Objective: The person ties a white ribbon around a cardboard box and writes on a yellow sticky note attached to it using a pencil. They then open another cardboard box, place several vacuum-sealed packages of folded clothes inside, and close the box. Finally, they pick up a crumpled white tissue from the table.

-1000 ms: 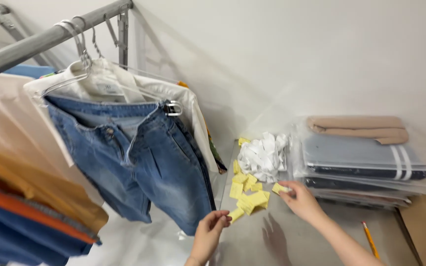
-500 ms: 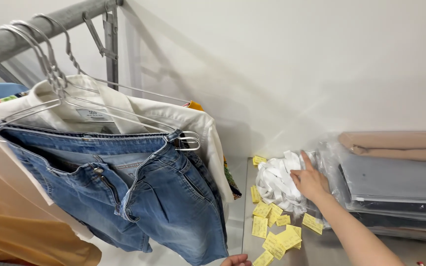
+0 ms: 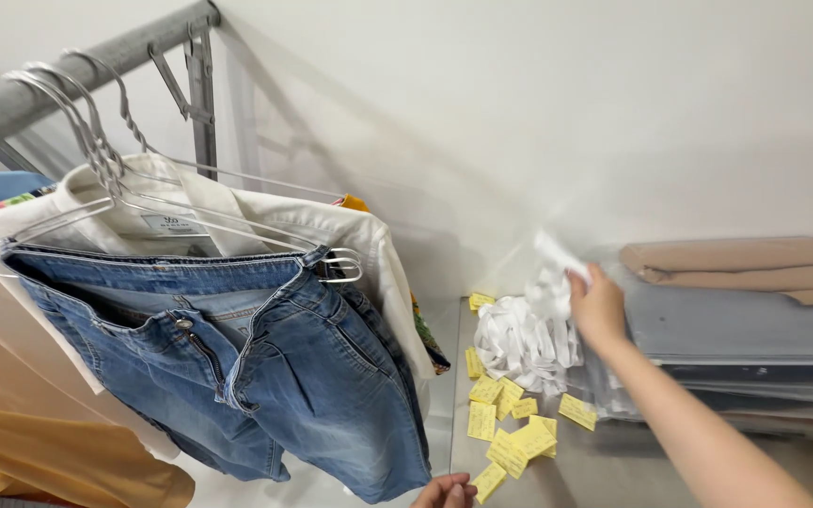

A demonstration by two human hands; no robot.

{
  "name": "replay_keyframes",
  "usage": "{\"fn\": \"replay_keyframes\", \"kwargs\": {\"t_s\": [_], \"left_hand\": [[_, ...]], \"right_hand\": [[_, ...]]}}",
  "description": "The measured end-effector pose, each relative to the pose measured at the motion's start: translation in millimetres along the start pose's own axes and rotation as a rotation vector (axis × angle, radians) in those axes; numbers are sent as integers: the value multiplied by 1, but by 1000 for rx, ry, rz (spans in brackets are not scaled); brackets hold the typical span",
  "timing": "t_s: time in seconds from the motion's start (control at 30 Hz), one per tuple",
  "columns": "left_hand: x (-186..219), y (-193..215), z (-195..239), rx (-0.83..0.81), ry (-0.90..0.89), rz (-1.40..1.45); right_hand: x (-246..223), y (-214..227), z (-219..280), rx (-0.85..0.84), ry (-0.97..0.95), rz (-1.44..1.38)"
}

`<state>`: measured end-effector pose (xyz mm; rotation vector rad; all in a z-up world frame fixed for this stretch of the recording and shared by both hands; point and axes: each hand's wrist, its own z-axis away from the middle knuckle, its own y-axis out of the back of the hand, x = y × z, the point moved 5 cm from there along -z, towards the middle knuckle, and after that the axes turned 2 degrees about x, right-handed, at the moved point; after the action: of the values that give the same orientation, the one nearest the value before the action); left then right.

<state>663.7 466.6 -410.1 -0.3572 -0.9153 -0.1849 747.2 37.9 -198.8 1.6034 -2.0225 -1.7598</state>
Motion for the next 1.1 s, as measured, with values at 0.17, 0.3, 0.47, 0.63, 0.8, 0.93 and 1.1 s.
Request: {"fn": "replay_keyframes", "kwargs": {"t_s": [0.17, 0.3, 0.47, 0.63, 0.8, 0.93, 1.1], "left_hand": [[80, -45, 70, 228, -233, -1], [146, -96, 143, 141, -458, -280], [205, -149, 257, 234, -1205, -367], [185, -173, 331, -134, -905, -382], [86, -145, 367, 69, -598, -246], [22, -131, 431, 212, -486, -185], [-55, -152, 488, 143, -329, 10]], "right_hand": [[-82, 143, 21, -174, -458, -1283], [-118, 240, 105, -469, -541, -1422], [-125, 328, 209, -580, -714, -1416], [-58, 380, 260, -594, -646, -1314], [29, 395, 305, -582, -722, -1227], [84, 390, 374, -789, -744, -1062], [148, 402, 467, -910, -839, -969]]}}
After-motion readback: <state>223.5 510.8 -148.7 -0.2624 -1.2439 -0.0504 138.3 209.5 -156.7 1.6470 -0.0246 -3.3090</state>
